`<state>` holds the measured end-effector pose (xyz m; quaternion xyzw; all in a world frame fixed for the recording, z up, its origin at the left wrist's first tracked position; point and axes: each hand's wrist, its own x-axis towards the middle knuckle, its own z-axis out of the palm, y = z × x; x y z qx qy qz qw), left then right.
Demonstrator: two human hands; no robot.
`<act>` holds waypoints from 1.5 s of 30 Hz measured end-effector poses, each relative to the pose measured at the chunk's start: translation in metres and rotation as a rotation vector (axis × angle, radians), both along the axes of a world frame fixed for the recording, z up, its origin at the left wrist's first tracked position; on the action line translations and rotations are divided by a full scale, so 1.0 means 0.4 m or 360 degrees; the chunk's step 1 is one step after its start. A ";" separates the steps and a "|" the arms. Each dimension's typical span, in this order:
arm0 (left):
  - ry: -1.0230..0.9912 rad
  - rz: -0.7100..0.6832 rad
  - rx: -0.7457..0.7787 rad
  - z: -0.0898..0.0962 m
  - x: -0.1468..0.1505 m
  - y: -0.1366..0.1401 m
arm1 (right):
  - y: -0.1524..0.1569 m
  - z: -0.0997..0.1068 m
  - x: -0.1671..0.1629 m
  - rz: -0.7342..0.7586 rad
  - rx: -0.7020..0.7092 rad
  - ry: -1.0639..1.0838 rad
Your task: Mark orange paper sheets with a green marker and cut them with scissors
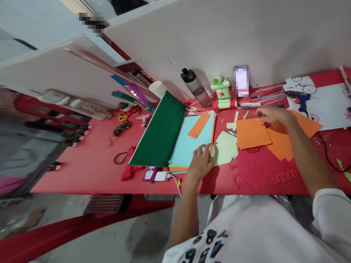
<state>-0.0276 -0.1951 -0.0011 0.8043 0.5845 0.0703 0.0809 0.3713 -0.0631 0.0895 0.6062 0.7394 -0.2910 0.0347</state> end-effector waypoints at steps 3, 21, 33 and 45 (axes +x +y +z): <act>-0.0033 0.0076 -0.0048 -0.007 0.005 0.002 | 0.005 -0.007 -0.002 0.0051 0.0007 -0.0027; 0.0209 0.0416 -0.0080 0.048 0.021 0.030 | 0.008 0.020 -0.005 0.0068 0.0002 0.0072; 0.0460 0.0680 -0.0187 0.089 0.106 0.068 | 0.006 0.000 -0.008 0.0171 0.0071 0.0199; 0.0264 0.0786 -0.0317 0.112 0.043 0.059 | -0.119 -0.073 -0.431 0.0577 0.0158 0.0772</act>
